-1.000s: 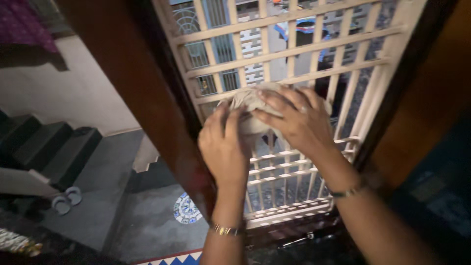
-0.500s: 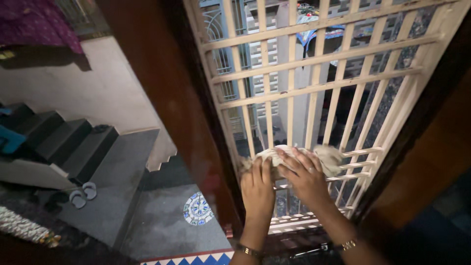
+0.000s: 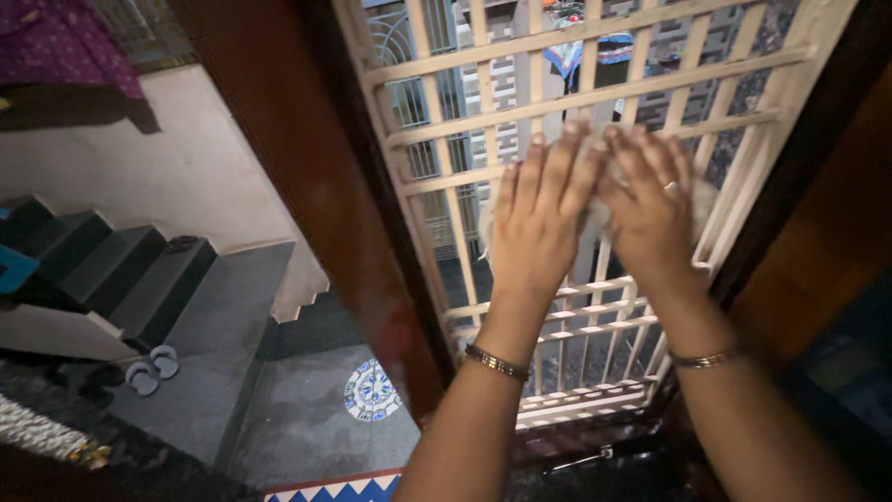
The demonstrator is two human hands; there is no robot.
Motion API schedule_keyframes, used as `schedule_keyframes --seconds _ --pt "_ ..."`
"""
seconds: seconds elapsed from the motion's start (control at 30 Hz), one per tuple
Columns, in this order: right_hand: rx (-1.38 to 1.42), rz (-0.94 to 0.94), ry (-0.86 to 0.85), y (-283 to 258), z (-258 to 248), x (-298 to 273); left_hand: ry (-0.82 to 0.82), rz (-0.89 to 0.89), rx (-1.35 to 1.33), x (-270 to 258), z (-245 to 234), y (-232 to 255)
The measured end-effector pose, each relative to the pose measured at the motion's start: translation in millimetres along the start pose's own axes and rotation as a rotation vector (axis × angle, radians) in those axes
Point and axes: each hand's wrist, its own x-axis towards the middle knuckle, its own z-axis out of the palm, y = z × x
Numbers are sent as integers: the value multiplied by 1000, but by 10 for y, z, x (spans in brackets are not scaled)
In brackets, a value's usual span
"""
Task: The person wipes the horizontal and vertical bars of a metal gate with a cloth by hand.
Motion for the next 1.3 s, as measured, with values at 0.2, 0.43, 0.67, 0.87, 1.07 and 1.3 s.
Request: schedule_keyframes --seconds 0.2,0.43,0.67,0.87,1.07,1.3 --pt "180 83 -121 -124 265 -624 -130 48 -62 -545 426 -43" --pt "216 48 -314 -374 97 -1410 -368 74 -23 -1344 511 87" --pt "381 276 -171 -301 -90 -1238 -221 188 -217 -570 88 122" --pt "110 504 197 -228 -372 -721 -137 479 -80 346 104 372" --pt "356 295 103 39 262 -594 -257 435 -60 457 528 357" --pt "359 354 -16 -138 458 -1532 -824 390 -128 -173 641 466"
